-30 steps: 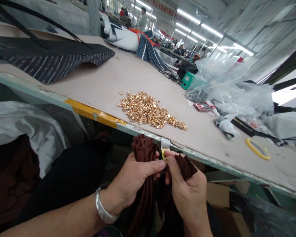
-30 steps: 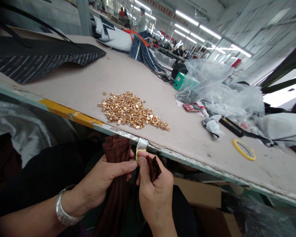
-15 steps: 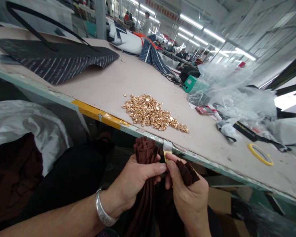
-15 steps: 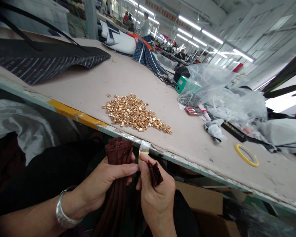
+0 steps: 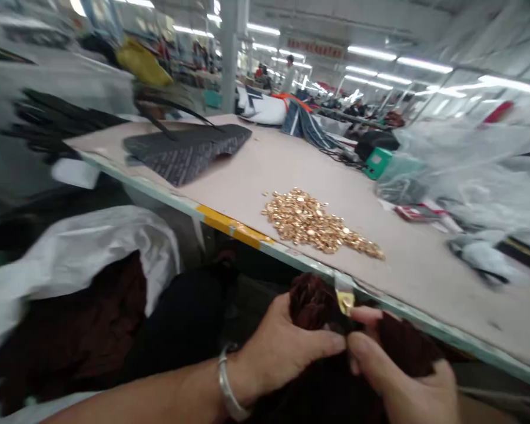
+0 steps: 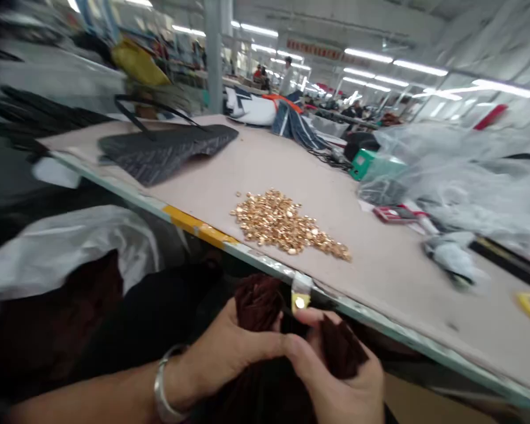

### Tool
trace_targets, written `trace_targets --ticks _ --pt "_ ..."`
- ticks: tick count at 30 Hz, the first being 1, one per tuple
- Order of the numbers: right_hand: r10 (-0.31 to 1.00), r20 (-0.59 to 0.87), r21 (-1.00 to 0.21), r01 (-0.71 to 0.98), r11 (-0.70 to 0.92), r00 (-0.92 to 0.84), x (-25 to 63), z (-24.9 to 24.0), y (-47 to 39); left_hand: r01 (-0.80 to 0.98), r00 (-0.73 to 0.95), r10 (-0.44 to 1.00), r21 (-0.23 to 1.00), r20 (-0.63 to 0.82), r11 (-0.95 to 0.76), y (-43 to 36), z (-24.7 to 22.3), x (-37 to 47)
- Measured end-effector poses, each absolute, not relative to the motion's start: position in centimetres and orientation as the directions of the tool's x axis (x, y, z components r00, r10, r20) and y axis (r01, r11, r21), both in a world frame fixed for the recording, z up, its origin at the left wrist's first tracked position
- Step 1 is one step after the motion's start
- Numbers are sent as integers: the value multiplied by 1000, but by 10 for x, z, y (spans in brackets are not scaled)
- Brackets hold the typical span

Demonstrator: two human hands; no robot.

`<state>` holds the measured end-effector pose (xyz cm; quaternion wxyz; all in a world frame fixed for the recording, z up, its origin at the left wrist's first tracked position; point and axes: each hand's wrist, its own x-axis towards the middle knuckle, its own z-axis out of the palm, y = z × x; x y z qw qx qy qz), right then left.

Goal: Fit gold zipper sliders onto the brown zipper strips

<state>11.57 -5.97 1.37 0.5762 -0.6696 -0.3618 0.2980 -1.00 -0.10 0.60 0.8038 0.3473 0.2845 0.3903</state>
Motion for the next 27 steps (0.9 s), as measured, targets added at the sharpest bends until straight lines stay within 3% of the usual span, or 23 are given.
trace_targets --ticks 5,11,16,19,23,27 --pt "832 28 -985 158 -72 554 103 16 -52 -467 595 802 793 -46 392 2 10 -16" --pt "863 -93 -996 -44 -82 496 112 12 -53 -399 634 766 804 -105 440 -2 5 -11" --pt "826 -115 -990 -135 -48 552 117 6 -57 -420 532 793 721 -296 551 4 -1 -15" --pt "834 -151 -986 -139 -90 531 117 2 -58 -433 499 815 730 -295 529 6 -1 -15" --pt "898 -21 -996 64 -54 440 115 4 -59 -455 490 840 755 -231 473 4 -1 -13" --pt "896 317 -875 461 150 312 116 6 -63 -475 472 817 685 -331 552 3 1 -11"
